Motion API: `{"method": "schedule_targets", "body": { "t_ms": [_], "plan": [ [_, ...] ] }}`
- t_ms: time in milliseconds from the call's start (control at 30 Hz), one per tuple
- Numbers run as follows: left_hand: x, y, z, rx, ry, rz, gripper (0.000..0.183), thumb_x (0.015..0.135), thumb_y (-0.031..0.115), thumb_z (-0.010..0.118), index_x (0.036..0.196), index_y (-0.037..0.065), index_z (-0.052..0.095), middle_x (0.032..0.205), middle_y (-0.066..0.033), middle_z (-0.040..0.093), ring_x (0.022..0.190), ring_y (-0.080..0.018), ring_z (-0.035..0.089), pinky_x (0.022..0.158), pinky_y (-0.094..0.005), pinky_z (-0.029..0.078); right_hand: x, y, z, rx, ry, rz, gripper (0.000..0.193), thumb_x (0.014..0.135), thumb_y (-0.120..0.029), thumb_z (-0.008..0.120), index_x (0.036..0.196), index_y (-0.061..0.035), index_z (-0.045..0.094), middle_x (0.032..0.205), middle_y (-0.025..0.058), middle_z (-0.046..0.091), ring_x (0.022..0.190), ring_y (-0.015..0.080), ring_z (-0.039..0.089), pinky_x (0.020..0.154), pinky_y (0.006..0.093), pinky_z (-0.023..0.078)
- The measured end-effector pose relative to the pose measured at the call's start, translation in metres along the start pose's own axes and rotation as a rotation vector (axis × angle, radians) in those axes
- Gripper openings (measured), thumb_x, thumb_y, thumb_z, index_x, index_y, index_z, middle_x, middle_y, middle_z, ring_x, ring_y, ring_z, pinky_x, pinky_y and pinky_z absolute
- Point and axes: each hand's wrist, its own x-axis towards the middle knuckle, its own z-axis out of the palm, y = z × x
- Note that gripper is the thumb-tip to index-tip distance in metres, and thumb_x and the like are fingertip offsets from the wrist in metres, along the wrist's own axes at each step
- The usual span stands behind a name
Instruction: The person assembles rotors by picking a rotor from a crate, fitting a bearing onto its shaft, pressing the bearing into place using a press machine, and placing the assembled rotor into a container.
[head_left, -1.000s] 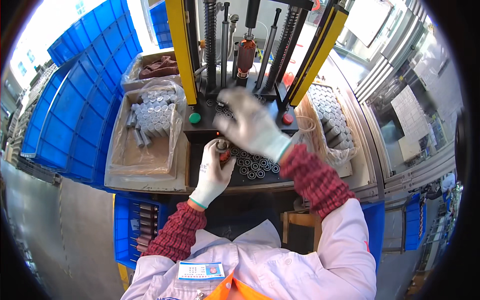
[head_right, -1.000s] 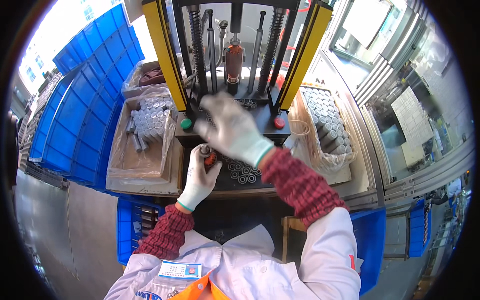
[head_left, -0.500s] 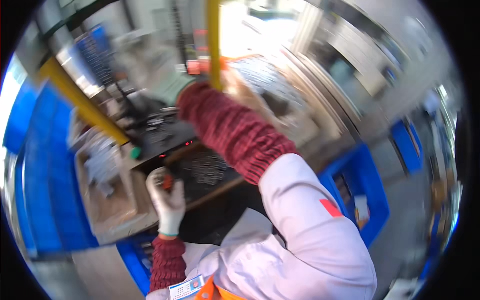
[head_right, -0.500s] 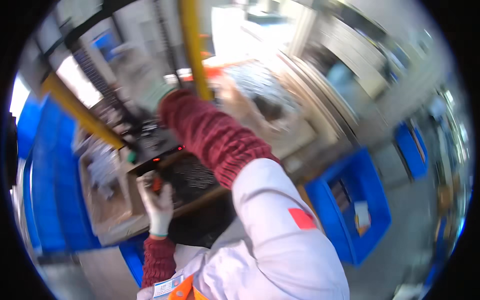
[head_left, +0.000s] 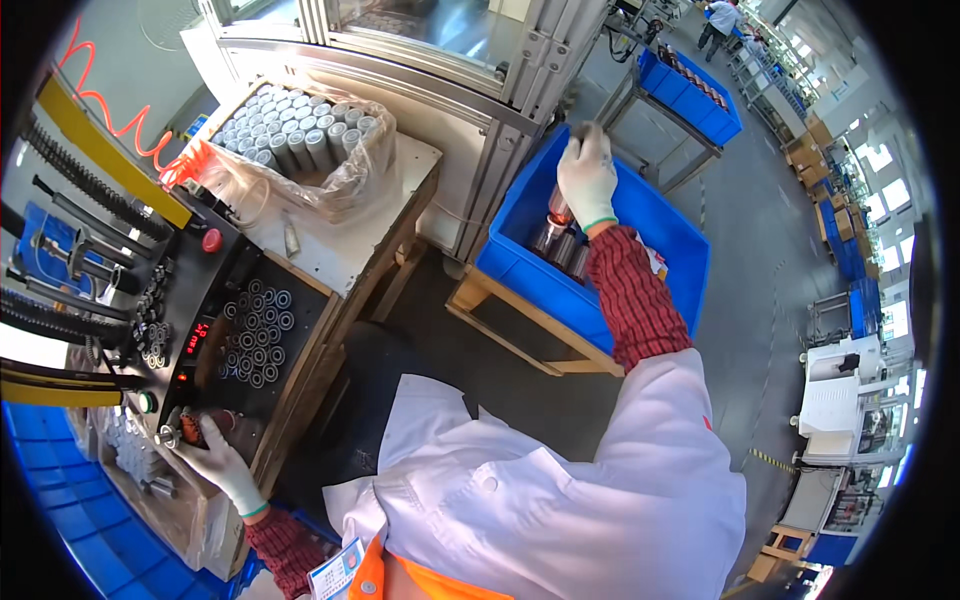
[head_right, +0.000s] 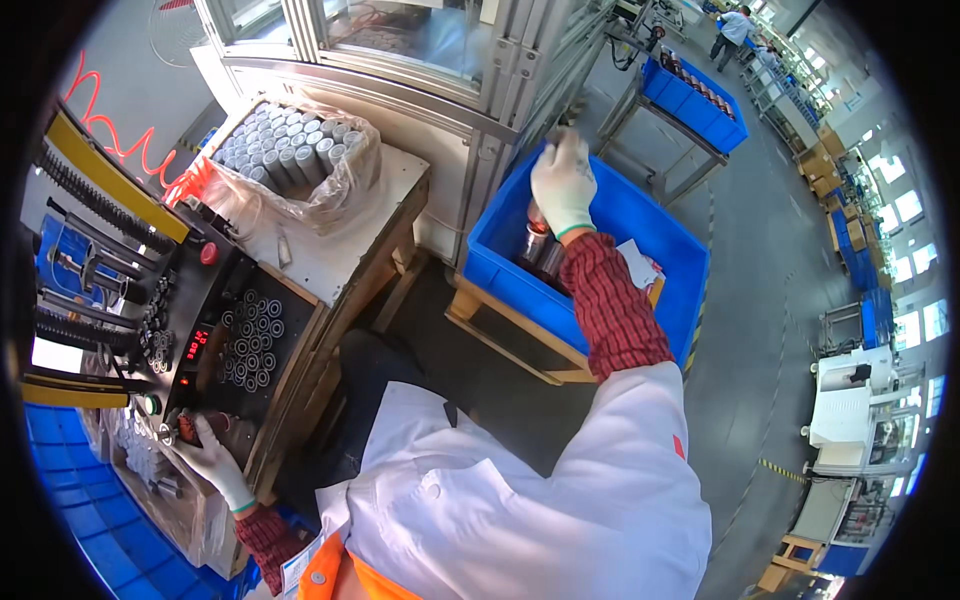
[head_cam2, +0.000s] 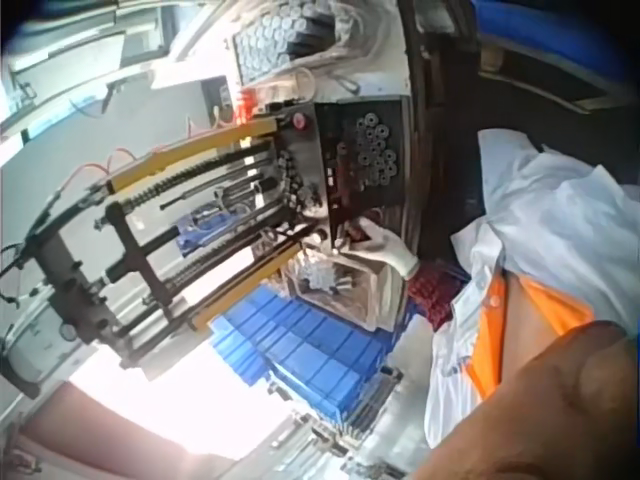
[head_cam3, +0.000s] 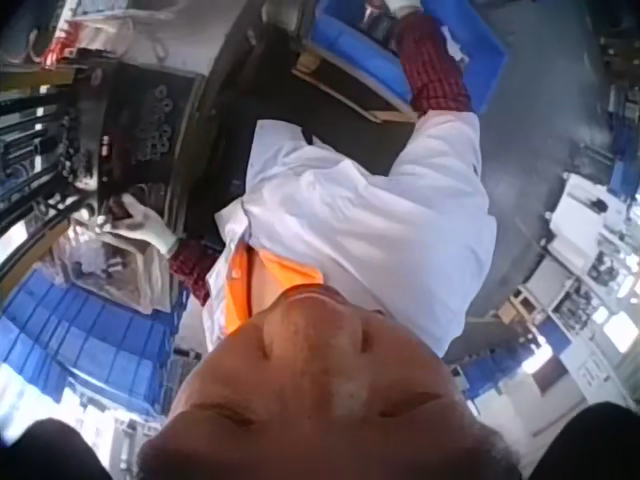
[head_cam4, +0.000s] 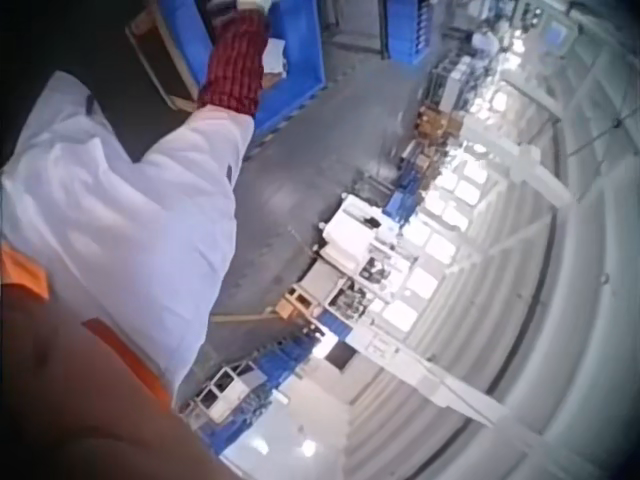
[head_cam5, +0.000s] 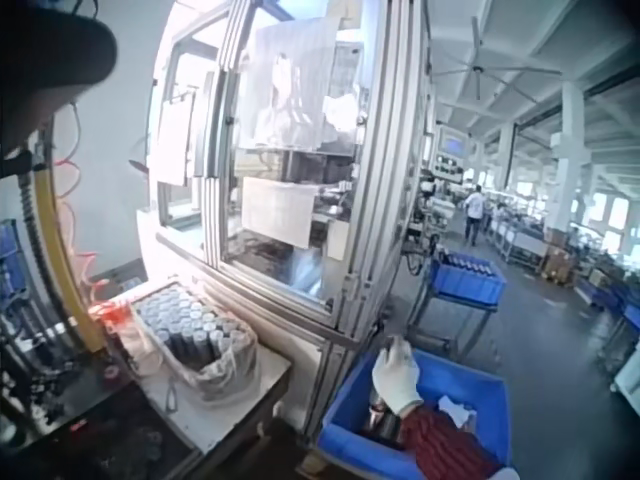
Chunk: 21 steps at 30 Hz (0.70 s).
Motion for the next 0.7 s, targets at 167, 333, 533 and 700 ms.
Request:
{"method": "schedule_targets", "body": {
  "t_ms": [167,333,533,700],
  "plan": [
    [0.002,0.009,-0.009,0.087,0.011,0.039,0.060,0.109,0.019,0.068,0.156,-0.006,0.041,0.148,-0.0200,0.057,0.128,-0.0296,0.059,0.116,-0.0411,0.045,-0.039,0.048,0.084,0.082,-0.566,0.580,0.036,0.095,-0.018,0.054,0.127,-0.0048,0.063,0.127,0.0304,0.071,0.127,0.0487,0.064,0.107,0.0535,0.051],
    [0.003,-0.003,-0.002,-0.177,-0.065,-0.102,0.050,0.105,0.006,0.069,0.149,-0.004,0.048,0.136,-0.0147,0.062,0.120,-0.0265,0.062,0.109,-0.0388,0.049,-0.067,0.106,0.130,0.078,-0.739,0.376,0.059,0.097,-0.035,0.059,0.141,0.0030,0.064,0.141,0.0336,0.063,0.135,0.0493,0.058,0.116,0.0470,0.046],
    [0.009,0.044,0.001,-0.378,0.014,-0.081,0.042,0.102,-0.006,0.064,0.139,0.003,0.047,0.103,-0.0066,0.059,0.083,-0.0157,0.063,0.074,-0.0326,0.058,-0.034,0.045,0.075,0.248,-0.257,0.134,0.023,0.096,-0.015,0.061,0.103,0.0043,0.073,0.092,0.0165,0.072,0.088,0.0341,0.067,0.088,0.0446,0.054],
    [0.000,0.033,-0.011,-0.210,0.047,-0.071,0.046,0.097,-0.009,0.067,0.139,0.001,0.050,0.122,-0.0110,0.057,0.101,-0.0168,0.063,0.091,-0.0336,0.057,-0.053,-0.232,-0.011,0.703,-0.629,-0.161,0.033,0.107,-0.025,0.065,0.125,0.0024,0.069,0.117,0.0140,0.071,0.109,0.0276,0.068,0.101,0.0414,0.052]
  ]
}}
